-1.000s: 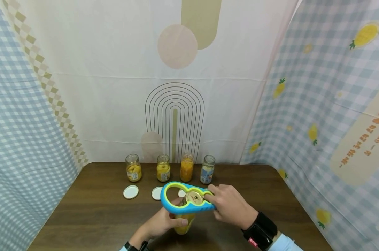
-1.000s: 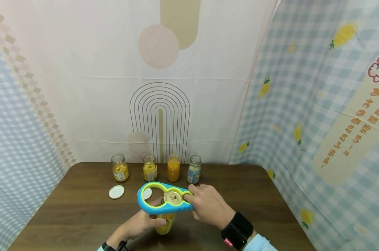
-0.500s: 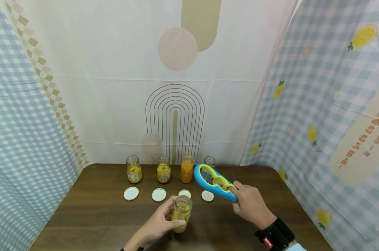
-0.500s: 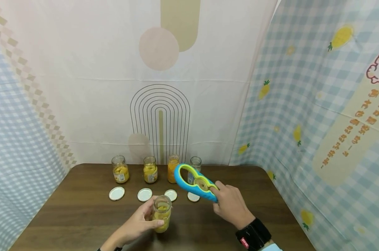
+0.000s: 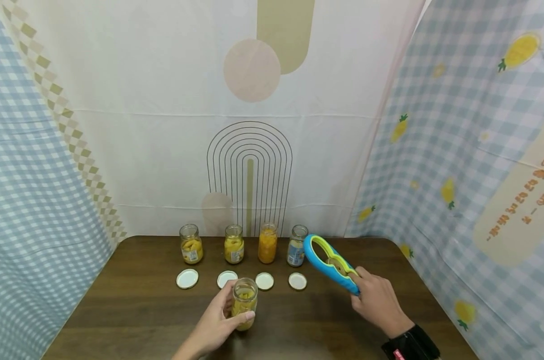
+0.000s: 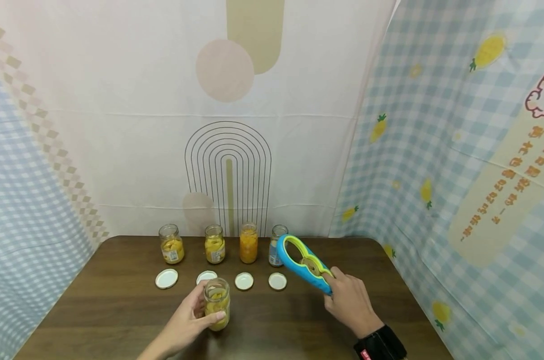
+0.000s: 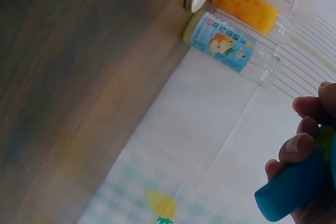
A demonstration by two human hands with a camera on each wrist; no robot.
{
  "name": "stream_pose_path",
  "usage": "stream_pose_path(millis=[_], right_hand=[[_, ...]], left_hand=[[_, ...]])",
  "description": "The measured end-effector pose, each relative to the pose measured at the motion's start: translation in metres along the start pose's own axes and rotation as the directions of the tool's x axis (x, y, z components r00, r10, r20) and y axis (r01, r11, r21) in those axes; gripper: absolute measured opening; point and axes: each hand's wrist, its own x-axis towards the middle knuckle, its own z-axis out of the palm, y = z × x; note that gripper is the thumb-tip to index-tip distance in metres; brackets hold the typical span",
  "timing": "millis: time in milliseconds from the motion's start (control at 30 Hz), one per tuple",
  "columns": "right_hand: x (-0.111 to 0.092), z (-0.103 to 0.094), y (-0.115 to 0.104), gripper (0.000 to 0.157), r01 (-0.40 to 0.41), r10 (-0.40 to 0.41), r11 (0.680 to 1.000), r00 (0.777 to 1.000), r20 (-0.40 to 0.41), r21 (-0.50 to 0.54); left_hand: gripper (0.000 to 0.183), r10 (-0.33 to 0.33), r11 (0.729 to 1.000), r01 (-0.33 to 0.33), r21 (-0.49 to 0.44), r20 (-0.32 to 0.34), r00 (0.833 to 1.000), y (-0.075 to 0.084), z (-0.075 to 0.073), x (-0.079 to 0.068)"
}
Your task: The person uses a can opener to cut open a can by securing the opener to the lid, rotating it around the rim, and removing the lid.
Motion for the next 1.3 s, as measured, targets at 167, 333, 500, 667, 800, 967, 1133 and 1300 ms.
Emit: stream_pose_path(millis=[167, 333, 500, 667, 800, 967, 1133, 1300], right_hand=[[0.001, 0.001, 0.002, 0.043, 0.0, 0.0, 1.0, 1.0, -0.001, 0.011], [0.003, -0.001, 0.002, 0.044, 0.001, -0.001, 1.0, 1.0, -0.007, 0.014], [0.005, -0.004, 0.002, 0.041, -0.003, 0.003, 1.0, 1.0, -0.014, 0.007], [0.01, -0.01, 0.004, 0.032, -0.001, 0.001, 1.0, 0.999, -0.043, 0.005], [0.015, -0.015, 0.006, 0.027, 0.004, -0.005, 1.0, 0.997, -0.073, -0.014], [0.024, -0.024, 0.001, 0.022, 0.006, -0.01, 0.999, 0.992, -0.125, -0.032], [0.031, -0.036, -0.012, 0.021, -0.02, 0.015, 1.0, 0.986, -0.167, -0.023], [0.032, -0.043, -0.028, 0.022, -0.009, 0.011, 1.0, 0.988, -0.156, 0.019]], left_hand=[[0.061, -0.005, 1.0, 0.005, 0.007, -0.016, 1.0, 0.0, 0.002, 0.001], [0.06, 0.008, 1.0, -0.008, 0.007, 0.001, 1.0, 0.001, 0.009, 0.004], [0.058, 0.041, 0.999, -0.041, 0.011, 0.026, 0.999, 0.005, 0.025, 0.013], [0.06, 0.075, 0.995, -0.076, 0.062, 0.027, 0.997, 0.013, 0.049, 0.034], [0.059, 0.062, 0.996, -0.064, 0.061, 0.037, 0.997, 0.019, 0.076, 0.057], [0.059, 0.042, 0.994, -0.046, 0.097, 0.042, 0.998, 0.022, 0.113, 0.086], [0.057, 0.052, 0.99, -0.057, 0.129, 0.039, 0.998, 0.023, 0.146, 0.116], [0.056, 0.106, 0.98, -0.109, 0.168, 0.03, 0.994, 0.017, 0.167, 0.142]])
